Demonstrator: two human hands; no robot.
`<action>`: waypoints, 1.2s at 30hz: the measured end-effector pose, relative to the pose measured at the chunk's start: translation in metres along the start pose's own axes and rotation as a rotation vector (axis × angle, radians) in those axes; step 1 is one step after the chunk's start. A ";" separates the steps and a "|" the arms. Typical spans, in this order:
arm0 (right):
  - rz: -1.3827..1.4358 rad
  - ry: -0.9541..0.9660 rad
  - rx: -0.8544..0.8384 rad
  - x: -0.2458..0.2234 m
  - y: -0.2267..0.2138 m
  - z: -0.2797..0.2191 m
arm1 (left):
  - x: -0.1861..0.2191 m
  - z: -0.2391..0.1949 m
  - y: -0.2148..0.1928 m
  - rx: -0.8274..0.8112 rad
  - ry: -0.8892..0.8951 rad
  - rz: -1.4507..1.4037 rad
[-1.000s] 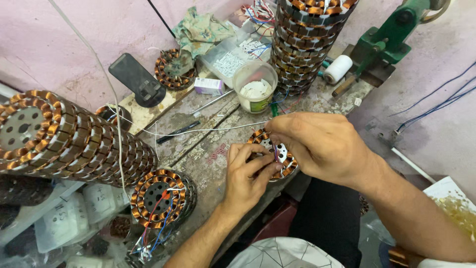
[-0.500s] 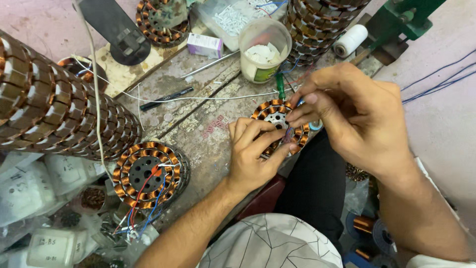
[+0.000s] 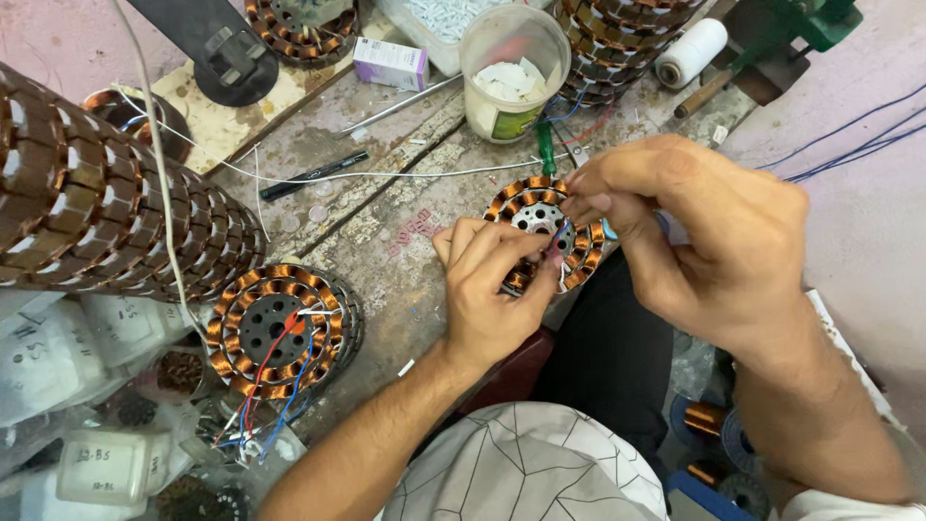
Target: The person connects wires to an electric motor stator by hand and using scissors. They strip insulation from the wire ends, twist them onto the stator's copper coils, and tuck the completed connections into the stator slots.
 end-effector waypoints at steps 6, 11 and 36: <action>-0.027 0.007 0.047 0.003 -0.003 -0.002 | 0.002 0.003 -0.001 -0.066 -0.015 -0.017; -0.022 0.009 0.039 0.004 -0.002 -0.003 | 0.005 0.006 -0.006 -0.046 -0.009 -0.061; 0.086 0.073 0.053 0.000 0.001 -0.013 | -0.010 0.009 -0.005 -0.164 0.082 -0.035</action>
Point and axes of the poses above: each hand's wrist, its own z-axis towards the middle knuckle, its own y-axis out of the palm, x = y × z, the point moved 6 cm from there along z, towards the middle knuckle
